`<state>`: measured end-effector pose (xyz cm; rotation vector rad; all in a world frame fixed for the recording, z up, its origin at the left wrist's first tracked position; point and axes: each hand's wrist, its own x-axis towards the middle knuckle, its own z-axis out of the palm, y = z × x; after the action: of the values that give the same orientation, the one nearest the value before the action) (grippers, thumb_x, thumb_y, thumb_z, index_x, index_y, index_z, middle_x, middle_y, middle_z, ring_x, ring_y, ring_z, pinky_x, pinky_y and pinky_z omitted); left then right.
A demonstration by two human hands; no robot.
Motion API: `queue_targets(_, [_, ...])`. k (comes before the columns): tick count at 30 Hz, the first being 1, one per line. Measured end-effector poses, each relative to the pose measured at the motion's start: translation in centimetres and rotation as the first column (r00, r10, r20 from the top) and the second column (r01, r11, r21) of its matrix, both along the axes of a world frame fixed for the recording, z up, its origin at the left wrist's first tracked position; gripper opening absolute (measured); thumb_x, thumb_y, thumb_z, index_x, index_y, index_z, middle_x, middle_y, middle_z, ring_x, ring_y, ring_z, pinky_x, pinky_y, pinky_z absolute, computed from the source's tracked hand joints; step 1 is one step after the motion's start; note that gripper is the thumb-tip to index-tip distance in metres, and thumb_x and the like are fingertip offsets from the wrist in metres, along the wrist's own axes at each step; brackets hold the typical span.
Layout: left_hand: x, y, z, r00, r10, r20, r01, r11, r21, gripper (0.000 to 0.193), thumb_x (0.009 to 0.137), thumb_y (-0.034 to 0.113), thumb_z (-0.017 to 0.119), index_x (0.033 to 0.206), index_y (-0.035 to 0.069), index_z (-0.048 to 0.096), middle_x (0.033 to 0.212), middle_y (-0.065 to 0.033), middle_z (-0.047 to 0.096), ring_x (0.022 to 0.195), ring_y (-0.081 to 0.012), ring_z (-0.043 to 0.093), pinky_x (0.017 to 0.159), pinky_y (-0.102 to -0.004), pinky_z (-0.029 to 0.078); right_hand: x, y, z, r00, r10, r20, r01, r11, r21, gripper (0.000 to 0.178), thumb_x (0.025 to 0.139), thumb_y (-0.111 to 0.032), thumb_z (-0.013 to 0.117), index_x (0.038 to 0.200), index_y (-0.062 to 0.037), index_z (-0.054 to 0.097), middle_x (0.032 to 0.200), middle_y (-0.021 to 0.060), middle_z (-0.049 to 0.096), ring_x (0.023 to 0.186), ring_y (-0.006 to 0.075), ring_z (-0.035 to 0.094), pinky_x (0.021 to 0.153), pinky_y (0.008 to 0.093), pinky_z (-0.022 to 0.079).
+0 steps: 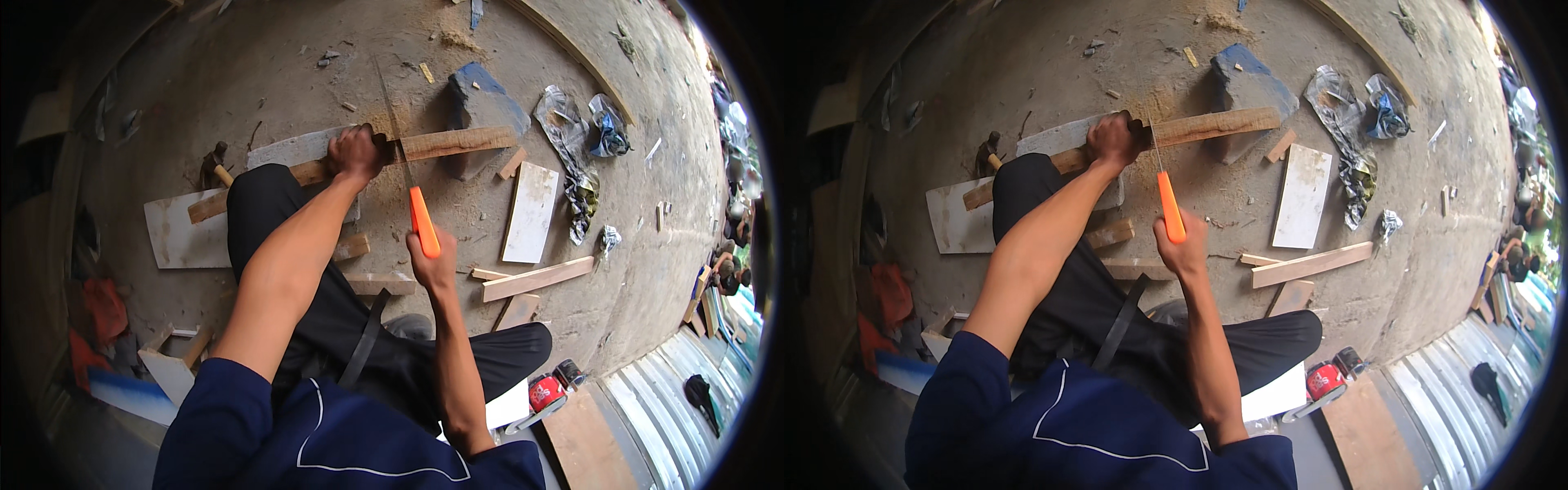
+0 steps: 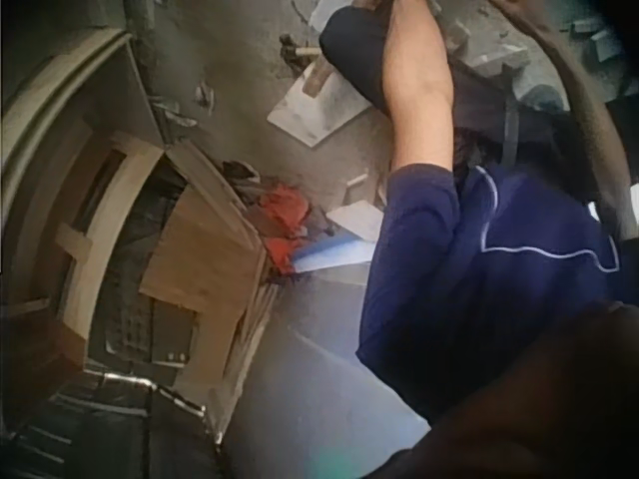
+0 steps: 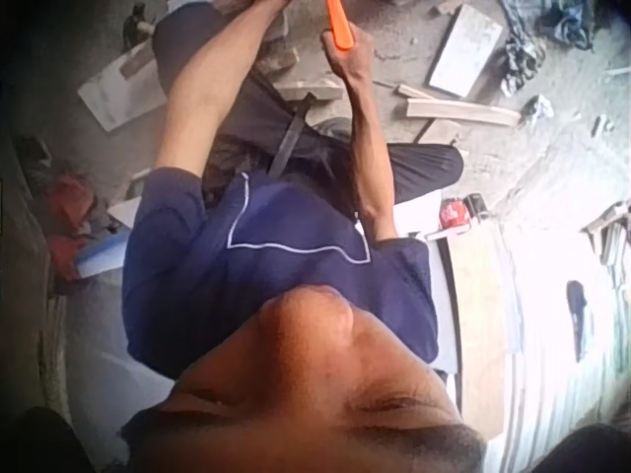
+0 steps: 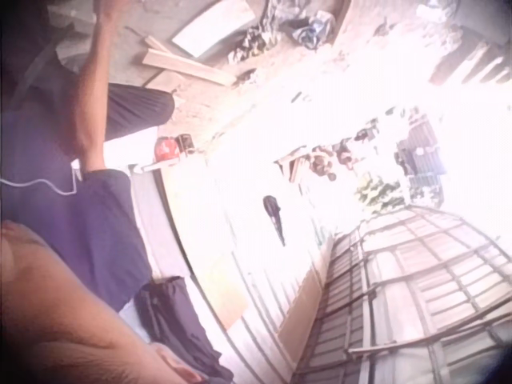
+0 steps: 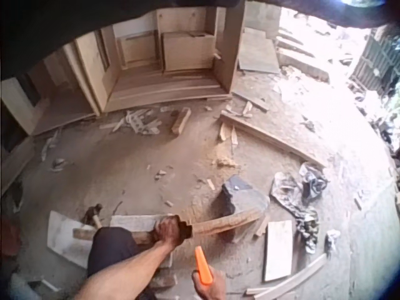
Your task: The person sits on the floor and uses a hammer to drive nails into a small wooden block. They then pick up a longer wooden plank, inspect it, and use a hand saw to cut it. The person handles the wood and tools directly with their hands throughout the task.
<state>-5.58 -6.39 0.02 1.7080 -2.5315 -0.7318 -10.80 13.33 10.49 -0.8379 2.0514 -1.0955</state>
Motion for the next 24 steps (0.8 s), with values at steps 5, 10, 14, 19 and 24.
queue_targets(5, [0.5,-0.5,-0.5,0.998,0.031,-0.053,-0.033,0.999,-0.035,0.024,0.080,0.031,0.061,0.086,0.009,0.065,0.098,-0.0109,0.067,0.105,-0.0254,0.057,0.089,-0.0407,0.035,1.7,5.6,1.8,0.999,0.037,-0.008,-0.037,0.999,0.037,0.016,0.077,-0.013,0.061,0.074,0.0019,0.057,0.059,0.0185,0.053,0.053,0.0325,0.056,0.053,0.0377,0.043])
queue_targets(10, [-0.2,0.2,-0.1,0.997,-0.030,-0.067,0.028,0.999,-0.025,0.026,0.083,0.035,0.058,0.084,0.010,0.066,0.095,-0.0107,0.066,0.102,-0.0274,0.059,0.091,-0.0422,0.036,-0.7,-1.4,-0.2,1.000,-0.008,-0.011,0.008,0.999,0.033,0.018,0.078,-0.014,0.061,0.071,0.0022,0.055,0.059,0.0195,0.052,0.051,0.0321,0.054,0.052,0.0385,0.042])
queue_targets(14, [0.7,0.3,-0.4,0.999,0.019,-0.047,-0.021,0.999,-0.033,0.027,0.085,0.033,0.054,0.084,0.008,0.066,0.095,-0.0120,0.066,0.100,-0.0290,0.059,0.089,-0.0451,0.037,2.0,4.2,2.2,1.000,-0.004,-0.014,0.004,0.999,0.039,0.019,0.078,-0.014,0.063,0.071,0.0028,0.056,0.058,0.0173,0.053,0.050,0.0275,0.054,0.052,0.0368,0.042])
queue_targets(19, [0.3,0.0,-0.5,0.999,0.009,-0.049,-0.010,1.000,-0.015,0.033,0.085,0.033,0.046,0.087,0.006,0.065,0.094,-0.0139,0.066,0.102,-0.0280,0.058,0.087,-0.0426,0.034,2.4,6.1,5.8,0.992,0.007,0.122,-0.024,0.990,0.139,0.019,0.077,-0.013,0.062,0.070,0.0031,0.055,0.057,0.0182,0.052,0.048,0.0279,0.053,0.050,0.0353,0.041])
queue_targets(24, [0.1,-0.2,-1.1,0.995,-0.009,-0.098,0.002,0.997,-0.079,0.032,0.085,0.033,0.047,0.089,0.007,0.065,0.097,-0.0132,0.067,0.102,-0.0289,0.058,0.090,-0.0450,0.034,1.9,7.4,4.5,0.999,-0.024,0.028,0.020,0.994,0.107,0.020,0.077,-0.014,0.062,0.069,0.0023,0.055,0.056,0.0172,0.052,0.048,0.0276,0.054,0.050,0.0353,0.041])
